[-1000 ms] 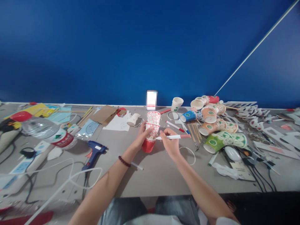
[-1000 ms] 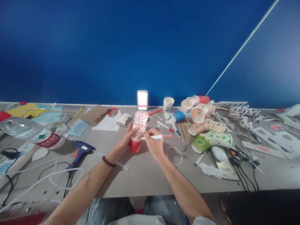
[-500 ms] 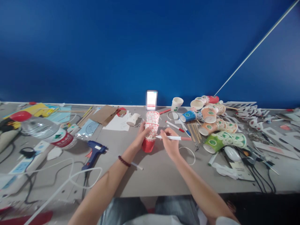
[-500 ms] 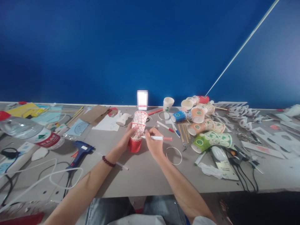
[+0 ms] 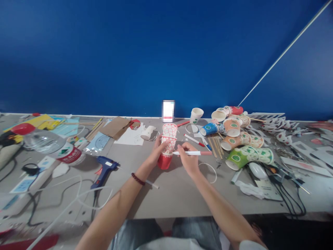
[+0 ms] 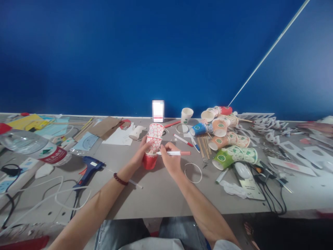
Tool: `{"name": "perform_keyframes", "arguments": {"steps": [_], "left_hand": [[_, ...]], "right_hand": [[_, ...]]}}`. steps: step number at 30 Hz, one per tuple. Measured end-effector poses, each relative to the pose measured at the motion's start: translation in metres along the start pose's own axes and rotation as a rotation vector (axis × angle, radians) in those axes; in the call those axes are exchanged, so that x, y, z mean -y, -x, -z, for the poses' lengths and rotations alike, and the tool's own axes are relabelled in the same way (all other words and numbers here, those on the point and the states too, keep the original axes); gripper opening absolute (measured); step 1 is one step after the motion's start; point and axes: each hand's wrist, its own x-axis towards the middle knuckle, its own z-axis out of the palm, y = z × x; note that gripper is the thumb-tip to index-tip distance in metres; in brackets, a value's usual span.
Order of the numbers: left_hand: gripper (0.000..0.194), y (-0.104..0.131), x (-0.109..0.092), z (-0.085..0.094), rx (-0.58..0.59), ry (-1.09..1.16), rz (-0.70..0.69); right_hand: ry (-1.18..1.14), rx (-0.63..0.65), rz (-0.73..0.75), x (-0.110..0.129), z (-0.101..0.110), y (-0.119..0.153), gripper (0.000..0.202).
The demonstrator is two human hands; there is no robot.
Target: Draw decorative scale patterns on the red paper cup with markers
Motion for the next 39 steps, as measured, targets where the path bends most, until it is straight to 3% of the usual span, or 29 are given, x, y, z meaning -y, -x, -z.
{"name": "perform_keyframes", "arguments": {"steps": [8, 14, 18, 25, 39], "left_hand": [[0.038, -0.014, 0.014, 0.014, -0.079, 0.085, -0.031], [0.063, -0.013, 0.012, 0.012, -0.112, -0.011, -0.007], [0.068, -0.009, 0.007, 0.007, -0.135, -0.064, -0.002], [0.052, -0.007, 0.005, 0.004, -0.077, -0.124, -0.020], [0.052, -0.007, 0.007, 0.005, -0.103, -0.164, -0.072]], "right_hand": [[-0.161, -0.121, 0.024, 0.000, 0.001, -0.002, 0.033], [-0.098, -0.109, 0.083, 0.002, -0.003, 0.005, 0.029], [-0.087, -0.105, 0.077, 0.004, -0.005, 0.007, 0.027], [0.003, -0.121, 0.088, 0.007, -0.005, 0.007, 0.030], [0.117, -0.120, 0.126, 0.007, -0.006, 0.005, 0.030]]}}
